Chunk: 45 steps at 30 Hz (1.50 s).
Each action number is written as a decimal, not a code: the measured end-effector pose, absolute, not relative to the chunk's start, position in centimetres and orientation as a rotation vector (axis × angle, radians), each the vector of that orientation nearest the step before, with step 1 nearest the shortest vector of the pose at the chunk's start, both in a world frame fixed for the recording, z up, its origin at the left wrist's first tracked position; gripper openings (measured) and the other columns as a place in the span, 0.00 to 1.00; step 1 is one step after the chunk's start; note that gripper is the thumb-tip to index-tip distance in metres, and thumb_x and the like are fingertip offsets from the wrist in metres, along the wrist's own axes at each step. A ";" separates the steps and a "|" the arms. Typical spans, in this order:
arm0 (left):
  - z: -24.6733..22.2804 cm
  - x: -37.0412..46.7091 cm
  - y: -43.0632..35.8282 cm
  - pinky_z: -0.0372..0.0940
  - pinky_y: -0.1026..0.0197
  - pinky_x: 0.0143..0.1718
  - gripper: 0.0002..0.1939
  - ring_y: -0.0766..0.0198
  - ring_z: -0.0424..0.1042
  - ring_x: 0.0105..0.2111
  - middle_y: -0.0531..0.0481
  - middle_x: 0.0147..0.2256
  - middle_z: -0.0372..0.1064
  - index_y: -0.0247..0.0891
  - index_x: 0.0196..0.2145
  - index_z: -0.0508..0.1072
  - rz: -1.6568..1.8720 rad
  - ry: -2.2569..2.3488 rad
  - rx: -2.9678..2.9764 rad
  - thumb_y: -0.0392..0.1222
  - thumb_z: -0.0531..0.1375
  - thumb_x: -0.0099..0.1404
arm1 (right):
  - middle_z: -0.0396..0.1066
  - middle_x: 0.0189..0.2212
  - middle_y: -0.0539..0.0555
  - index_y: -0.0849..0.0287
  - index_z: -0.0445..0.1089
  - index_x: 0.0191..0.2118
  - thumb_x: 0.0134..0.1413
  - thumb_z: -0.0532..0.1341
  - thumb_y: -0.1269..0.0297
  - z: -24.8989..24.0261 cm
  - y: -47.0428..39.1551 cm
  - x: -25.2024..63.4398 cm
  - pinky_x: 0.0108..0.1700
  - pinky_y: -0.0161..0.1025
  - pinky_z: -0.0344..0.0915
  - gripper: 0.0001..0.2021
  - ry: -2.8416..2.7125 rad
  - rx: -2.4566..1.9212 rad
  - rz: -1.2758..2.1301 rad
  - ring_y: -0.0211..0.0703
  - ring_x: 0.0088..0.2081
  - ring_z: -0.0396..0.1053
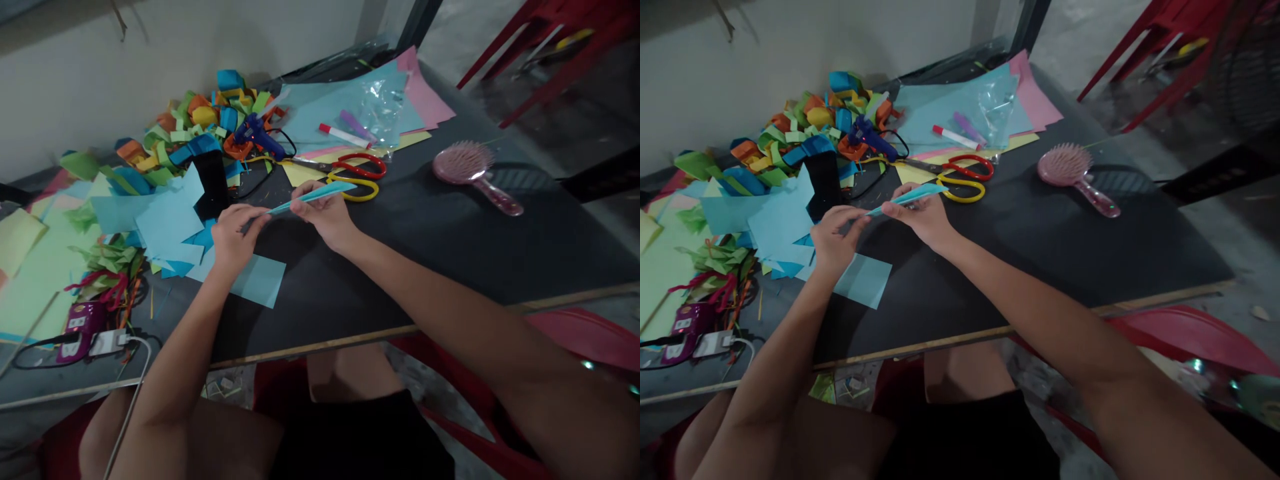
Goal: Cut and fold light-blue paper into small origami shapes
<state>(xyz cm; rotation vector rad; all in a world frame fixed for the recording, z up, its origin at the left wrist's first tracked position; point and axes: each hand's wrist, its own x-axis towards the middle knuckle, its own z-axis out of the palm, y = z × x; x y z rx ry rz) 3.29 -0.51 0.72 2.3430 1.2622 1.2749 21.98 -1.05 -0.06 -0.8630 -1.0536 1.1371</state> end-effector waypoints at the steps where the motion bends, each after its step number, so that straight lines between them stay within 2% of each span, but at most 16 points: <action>1: 0.6 3.2 -0.5 0.69 0.60 0.39 0.09 0.61 0.77 0.37 0.51 0.34 0.79 0.42 0.36 0.81 1.272 1.286 2.283 0.47 0.63 0.66 | 0.68 0.22 0.46 0.56 0.70 0.25 0.33 0.74 0.45 0.0 -0.9 22.2 0.26 0.35 0.66 0.21 -1.084 -0.851 1.100 0.34 0.25 0.68; 4: 0.4 3.0 -0.2 0.69 0.63 0.34 0.07 0.63 0.77 0.32 0.51 0.34 0.79 0.41 0.36 0.81 1.273 1.339 2.128 0.44 0.64 0.64 | 0.74 0.27 0.47 0.53 0.76 0.29 0.35 0.74 0.46 0.0 -0.7 22.8 0.35 0.40 0.71 0.18 -1.108 -0.821 1.030 0.38 0.31 0.71; 9: 0.0 3.0 0.0 0.72 0.62 0.36 0.06 0.63 0.78 0.33 0.51 0.33 0.79 0.41 0.37 0.81 1.315 1.274 2.005 0.43 0.64 0.64 | 0.78 0.29 0.45 0.47 0.80 0.30 0.37 0.74 0.48 -0.3 -0.9 23.4 0.40 0.42 0.73 0.13 -1.067 -0.769 0.992 0.40 0.33 0.75; 14: -0.2 3.2 0.1 0.74 0.62 0.34 0.11 0.65 0.78 0.30 0.51 0.32 0.78 0.41 0.40 0.80 1.460 1.208 1.777 0.47 0.67 0.61 | 0.78 0.28 0.43 0.46 0.80 0.29 0.38 0.75 0.50 -0.7 -0.6 23.6 0.40 0.39 0.72 0.11 -0.970 -0.737 0.974 0.37 0.33 0.74; 17: 0.0 3.3 0.0 0.74 0.63 0.31 0.14 0.65 0.77 0.27 0.51 0.29 0.78 0.40 0.38 0.80 1.495 1.153 1.663 0.49 0.71 0.56 | 0.76 0.27 0.44 0.47 0.78 0.26 0.31 0.76 0.47 -0.6 -0.3 23.5 0.39 0.40 0.72 0.15 -0.889 -0.755 1.001 0.37 0.31 0.72; 20: 0.1 3.4 0.0 0.73 0.65 0.29 0.14 0.66 0.77 0.27 0.51 0.28 0.77 0.40 0.36 0.80 1.448 1.145 1.631 0.51 0.70 0.56 | 0.75 0.26 0.44 0.47 0.77 0.24 0.28 0.76 0.44 -0.5 -0.3 23.4 0.40 0.42 0.72 0.17 -0.834 -0.803 1.026 0.37 0.30 0.70; 26: 0.2 3.6 -0.2 0.70 0.66 0.27 0.16 0.68 0.75 0.25 0.50 0.28 0.77 0.39 0.34 0.81 1.407 1.226 1.707 0.55 0.67 0.59 | 0.73 0.25 0.45 0.49 0.74 0.23 0.32 0.76 0.51 -0.2 -0.6 23.4 0.41 0.44 0.72 0.14 -0.837 -0.865 1.034 0.41 0.35 0.72; 29: 0.3 3.5 -0.3 0.72 0.65 0.29 0.15 0.67 0.75 0.25 0.50 0.28 0.78 0.39 0.35 0.82 1.431 1.220 1.714 0.55 0.67 0.59 | 0.73 0.26 0.45 0.50 0.74 0.24 0.33 0.76 0.52 -0.1 -0.5 23.6 0.40 0.43 0.72 0.14 -0.826 -0.873 1.045 0.40 0.34 0.71; 33: 0.5 3.4 -0.4 0.72 0.64 0.29 0.14 0.67 0.76 0.26 0.50 0.29 0.78 0.39 0.35 0.82 1.446 1.200 1.730 0.53 0.67 0.60 | 0.75 0.29 0.46 0.49 0.76 0.28 0.39 0.74 0.51 0.1 -0.2 24.0 0.37 0.40 0.71 0.12 -0.792 -0.874 1.080 0.37 0.32 0.71; 45: 0.8 3.8 -0.9 0.73 0.63 0.30 0.14 0.65 0.77 0.27 0.49 0.28 0.79 0.38 0.36 0.82 1.428 1.206 1.730 0.52 0.67 0.60 | 0.74 0.33 0.44 0.48 0.74 0.29 0.41 0.73 0.52 -0.5 0.7 25.2 0.36 0.38 0.70 0.11 -0.799 -0.857 1.119 0.37 0.36 0.72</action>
